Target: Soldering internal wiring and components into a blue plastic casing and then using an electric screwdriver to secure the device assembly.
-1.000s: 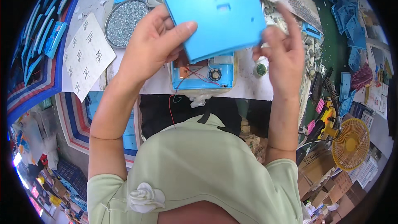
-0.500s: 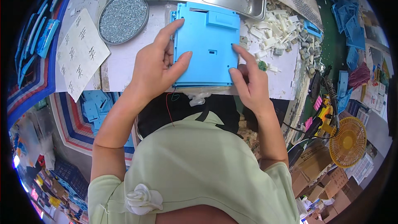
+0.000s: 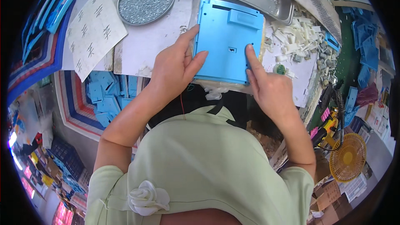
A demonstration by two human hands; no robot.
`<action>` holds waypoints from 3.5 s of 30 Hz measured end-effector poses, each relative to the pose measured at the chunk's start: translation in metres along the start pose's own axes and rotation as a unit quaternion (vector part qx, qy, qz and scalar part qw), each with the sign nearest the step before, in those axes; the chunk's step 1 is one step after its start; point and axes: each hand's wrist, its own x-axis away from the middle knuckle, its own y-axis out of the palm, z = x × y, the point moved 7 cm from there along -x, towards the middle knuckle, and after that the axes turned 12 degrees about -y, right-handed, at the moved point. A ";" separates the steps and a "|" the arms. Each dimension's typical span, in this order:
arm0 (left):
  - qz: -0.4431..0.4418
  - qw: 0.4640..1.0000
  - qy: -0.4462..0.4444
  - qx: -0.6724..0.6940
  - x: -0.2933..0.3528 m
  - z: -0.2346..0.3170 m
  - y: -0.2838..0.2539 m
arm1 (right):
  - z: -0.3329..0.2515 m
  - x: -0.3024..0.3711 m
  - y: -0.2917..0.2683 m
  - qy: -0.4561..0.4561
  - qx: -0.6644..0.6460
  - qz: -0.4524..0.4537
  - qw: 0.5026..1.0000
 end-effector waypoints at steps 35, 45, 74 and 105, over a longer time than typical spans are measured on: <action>0.015 0.982 0.174 -0.077 -0.075 0.030 -0.037 | 0.064 -0.149 -0.059 -0.025 -0.392 0.148 0.908; 0.085 0.941 0.237 -0.225 -0.075 0.049 -0.024 | 0.102 -0.085 -0.040 0.093 -0.362 0.164 0.913; 0.109 0.975 -0.015 -0.191 -0.089 -0.041 -0.124 | -0.056 -0.315 0.021 -0.290 0.083 0.005 0.953; -0.049 0.861 0.467 -0.193 -0.016 0.091 0.048 | 0.064 -0.027 -0.029 -0.112 -0.192 0.330 0.917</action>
